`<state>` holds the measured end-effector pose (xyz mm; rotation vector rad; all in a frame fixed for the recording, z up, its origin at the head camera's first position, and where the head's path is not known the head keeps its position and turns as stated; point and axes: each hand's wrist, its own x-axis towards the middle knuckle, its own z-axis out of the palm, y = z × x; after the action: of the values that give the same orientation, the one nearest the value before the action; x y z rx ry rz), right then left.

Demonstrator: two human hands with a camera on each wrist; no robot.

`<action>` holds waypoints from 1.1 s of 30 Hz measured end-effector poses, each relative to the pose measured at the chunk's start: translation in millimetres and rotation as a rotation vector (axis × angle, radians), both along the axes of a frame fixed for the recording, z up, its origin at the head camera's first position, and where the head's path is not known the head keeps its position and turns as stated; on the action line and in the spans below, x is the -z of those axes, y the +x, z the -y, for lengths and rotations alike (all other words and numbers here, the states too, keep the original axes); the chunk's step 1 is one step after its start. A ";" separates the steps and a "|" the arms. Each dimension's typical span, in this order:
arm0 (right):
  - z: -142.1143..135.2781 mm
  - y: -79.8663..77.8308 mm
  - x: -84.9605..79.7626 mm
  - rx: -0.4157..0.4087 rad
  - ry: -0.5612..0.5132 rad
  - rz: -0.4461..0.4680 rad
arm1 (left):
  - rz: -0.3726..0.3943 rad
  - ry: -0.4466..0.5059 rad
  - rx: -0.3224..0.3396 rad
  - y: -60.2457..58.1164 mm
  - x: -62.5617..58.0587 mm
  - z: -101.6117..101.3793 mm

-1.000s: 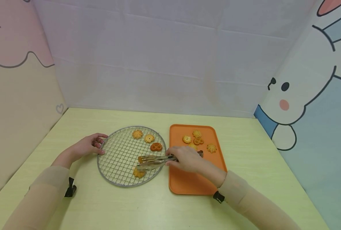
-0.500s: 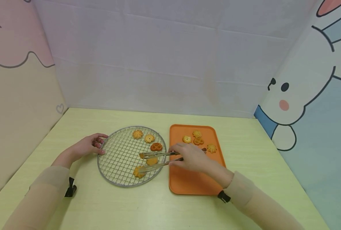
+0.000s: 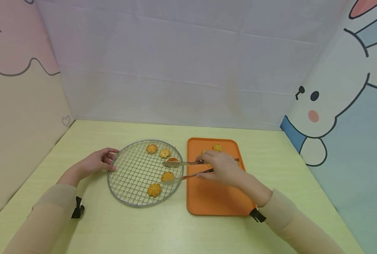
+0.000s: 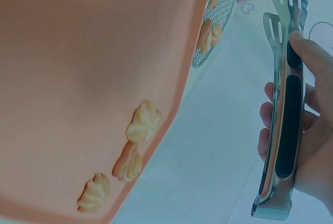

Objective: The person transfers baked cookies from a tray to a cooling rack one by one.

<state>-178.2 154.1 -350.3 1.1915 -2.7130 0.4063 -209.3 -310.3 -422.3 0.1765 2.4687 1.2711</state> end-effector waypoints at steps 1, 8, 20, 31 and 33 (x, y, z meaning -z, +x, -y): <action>-2.0 -0.6 -1.0 0.002 -0.007 -0.006 | 0.002 0.000 0.001 -0.1 0.0 0.1; -20.0 -6.9 -8.9 -0.011 -0.060 -0.092 | 0.008 -0.005 -0.001 0.7 -1.8 -0.1; -61.5 -13.6 -21.1 0.046 -0.058 -0.160 | 0.013 -0.017 0.000 -0.1 -3.2 -1.2; -104.4 -16.2 -19.8 0.125 -0.042 -0.217 | 0.013 -0.002 -0.008 -1.3 -2.5 -0.5; -111.1 -16.9 -18.9 0.136 -0.037 -0.226 | 0.013 0.001 -0.006 -1.2 -2.3 -0.1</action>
<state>-195.1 265.3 -331.5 0.9709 -2.5599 0.2838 -210.5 -310.1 -420.0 0.1600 2.4593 1.2721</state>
